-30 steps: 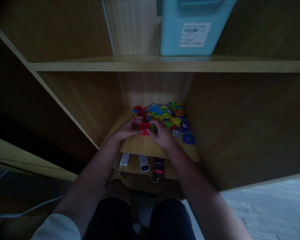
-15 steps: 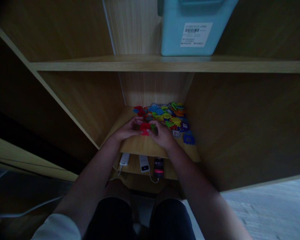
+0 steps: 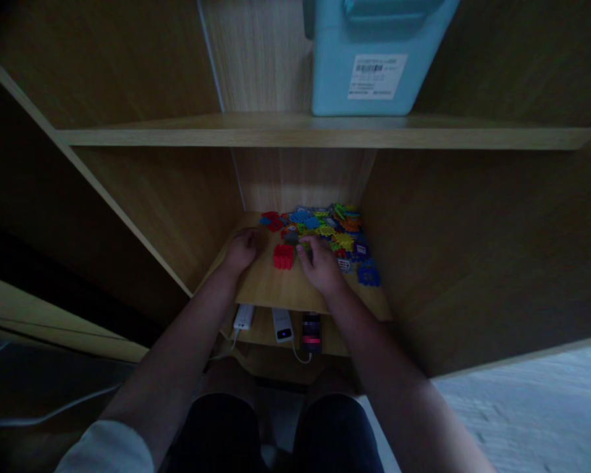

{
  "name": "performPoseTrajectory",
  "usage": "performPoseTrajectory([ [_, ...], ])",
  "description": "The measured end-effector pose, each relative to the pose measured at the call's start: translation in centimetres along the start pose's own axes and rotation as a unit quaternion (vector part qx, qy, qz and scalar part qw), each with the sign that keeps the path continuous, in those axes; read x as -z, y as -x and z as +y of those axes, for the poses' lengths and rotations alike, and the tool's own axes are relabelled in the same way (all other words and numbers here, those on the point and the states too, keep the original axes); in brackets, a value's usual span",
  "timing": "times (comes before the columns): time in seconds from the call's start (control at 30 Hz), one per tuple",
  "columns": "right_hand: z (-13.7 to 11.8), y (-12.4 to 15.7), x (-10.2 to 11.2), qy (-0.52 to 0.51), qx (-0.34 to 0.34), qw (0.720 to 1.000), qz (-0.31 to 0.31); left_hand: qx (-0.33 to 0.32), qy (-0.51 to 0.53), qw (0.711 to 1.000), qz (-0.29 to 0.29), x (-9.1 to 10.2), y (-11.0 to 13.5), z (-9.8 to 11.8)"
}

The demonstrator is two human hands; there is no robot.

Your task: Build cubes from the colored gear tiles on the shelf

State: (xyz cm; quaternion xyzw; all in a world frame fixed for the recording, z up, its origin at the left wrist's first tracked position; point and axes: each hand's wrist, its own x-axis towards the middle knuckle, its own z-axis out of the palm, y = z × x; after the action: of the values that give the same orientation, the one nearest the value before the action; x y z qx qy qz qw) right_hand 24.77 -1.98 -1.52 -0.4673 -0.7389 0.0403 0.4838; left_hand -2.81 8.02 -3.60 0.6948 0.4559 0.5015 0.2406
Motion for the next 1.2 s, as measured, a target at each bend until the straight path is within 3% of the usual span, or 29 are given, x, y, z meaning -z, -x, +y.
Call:
performPoseTrajectory([
  [0.17,-0.1,-0.1,-0.1,0.0,0.006,1.0,-0.003,-0.065,-0.051,0.992,-0.096,-1.4,-0.9,-0.8],
  [0.27,0.0,-0.1,-0.1,0.001,0.005,1.0,-0.005,-0.059,-0.052,0.99,-0.118,-2.2,-1.2,-0.8],
  [0.4,0.0,-0.1,-0.1,-0.001,0.008,1.0,-0.007,-0.038,-0.063,0.991,-0.111,-2.2,-1.3,-0.8],
  [0.67,-0.3,-0.1,0.0,0.0,0.011,1.0,-0.008,-0.063,-0.091,0.988,-0.111,-2.1,-0.7,0.0],
  [0.8,-0.2,-0.1,0.0,-0.001,0.01,1.0,-0.008,-0.069,-0.215,0.965,-0.131,-2.0,-0.5,1.3],
  [0.97,-0.1,-0.1,-0.1,0.0,0.012,1.0,-0.007,-0.055,-0.337,0.935,-0.095,-1.3,0.1,3.2],
  [1.2,0.0,0.0,-0.1,0.003,0.016,1.0,0.0,-0.026,-0.279,0.958,-0.057,-0.6,1.1,3.9],
])
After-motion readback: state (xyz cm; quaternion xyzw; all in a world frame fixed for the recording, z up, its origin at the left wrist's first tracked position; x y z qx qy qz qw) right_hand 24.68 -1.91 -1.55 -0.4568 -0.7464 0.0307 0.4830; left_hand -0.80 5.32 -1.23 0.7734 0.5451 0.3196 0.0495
